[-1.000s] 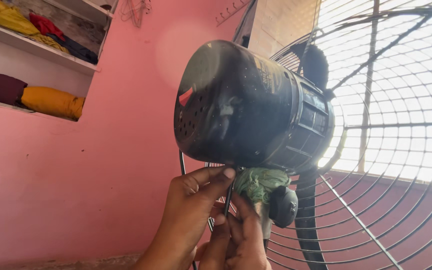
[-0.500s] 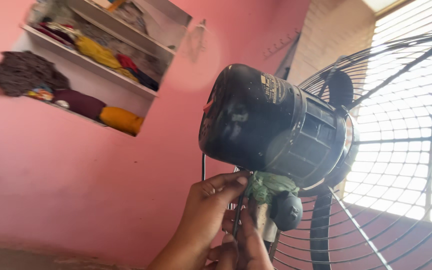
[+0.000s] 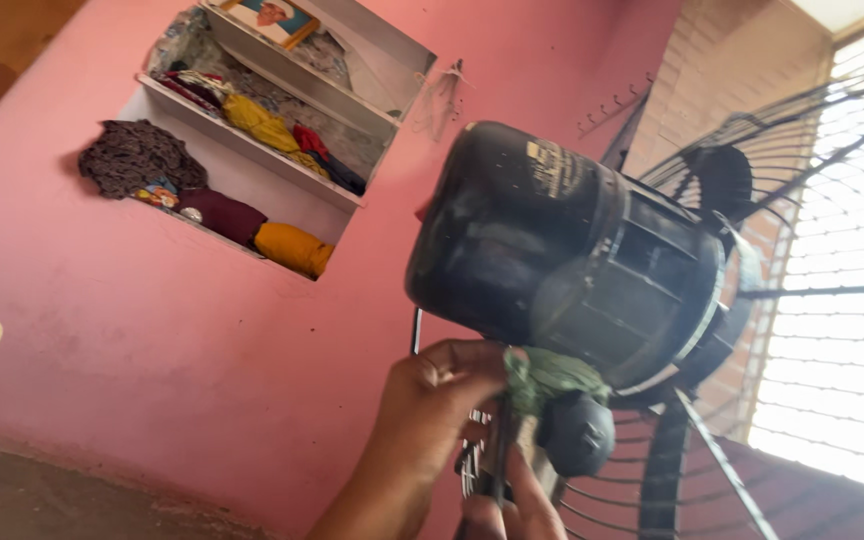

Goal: The person uses a screwdriver to loosen and remove screws from the rear cage of a standing electric fan. They then adjust the fan head and continue to manipulate the screwdriver at the motor housing and neck area, appearing to secure or adjust the assembly.

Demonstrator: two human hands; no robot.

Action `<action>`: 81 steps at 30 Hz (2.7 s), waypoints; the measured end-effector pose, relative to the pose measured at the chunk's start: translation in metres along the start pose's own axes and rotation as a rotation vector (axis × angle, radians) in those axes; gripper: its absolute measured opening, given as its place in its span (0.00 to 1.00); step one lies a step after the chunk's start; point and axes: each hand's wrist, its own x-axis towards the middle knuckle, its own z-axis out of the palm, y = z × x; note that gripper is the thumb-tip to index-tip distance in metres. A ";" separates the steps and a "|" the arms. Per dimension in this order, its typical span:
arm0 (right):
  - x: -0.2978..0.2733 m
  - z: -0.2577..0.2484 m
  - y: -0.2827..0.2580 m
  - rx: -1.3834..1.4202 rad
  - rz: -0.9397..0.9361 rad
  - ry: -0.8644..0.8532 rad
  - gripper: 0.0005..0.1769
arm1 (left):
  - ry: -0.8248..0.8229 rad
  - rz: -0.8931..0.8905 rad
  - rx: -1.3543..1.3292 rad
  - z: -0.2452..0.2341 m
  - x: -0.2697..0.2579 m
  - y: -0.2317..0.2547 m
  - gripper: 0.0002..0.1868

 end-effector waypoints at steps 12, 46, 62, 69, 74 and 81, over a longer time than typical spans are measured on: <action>0.001 0.024 -0.001 0.053 0.039 0.052 0.30 | -0.181 -0.090 -0.200 -0.005 -0.004 0.006 0.26; -0.031 0.069 -0.124 -1.630 -0.839 -0.077 0.12 | -0.250 0.025 0.054 -0.048 0.026 -0.043 0.12; -0.002 0.041 -0.174 -2.176 -1.567 -0.710 0.13 | -0.088 0.131 0.202 -0.026 0.021 -0.072 0.16; 0.015 0.057 -0.196 -2.194 -1.334 -0.998 0.18 | -0.033 0.140 0.184 -0.012 0.024 -0.082 0.15; 0.023 0.073 -0.214 -2.006 -0.933 -0.892 0.19 | -0.071 0.010 0.196 -0.013 0.029 -0.062 0.15; 0.039 0.072 -0.218 -1.986 -0.884 -0.829 0.14 | -0.059 0.085 0.109 -0.010 0.032 -0.060 0.13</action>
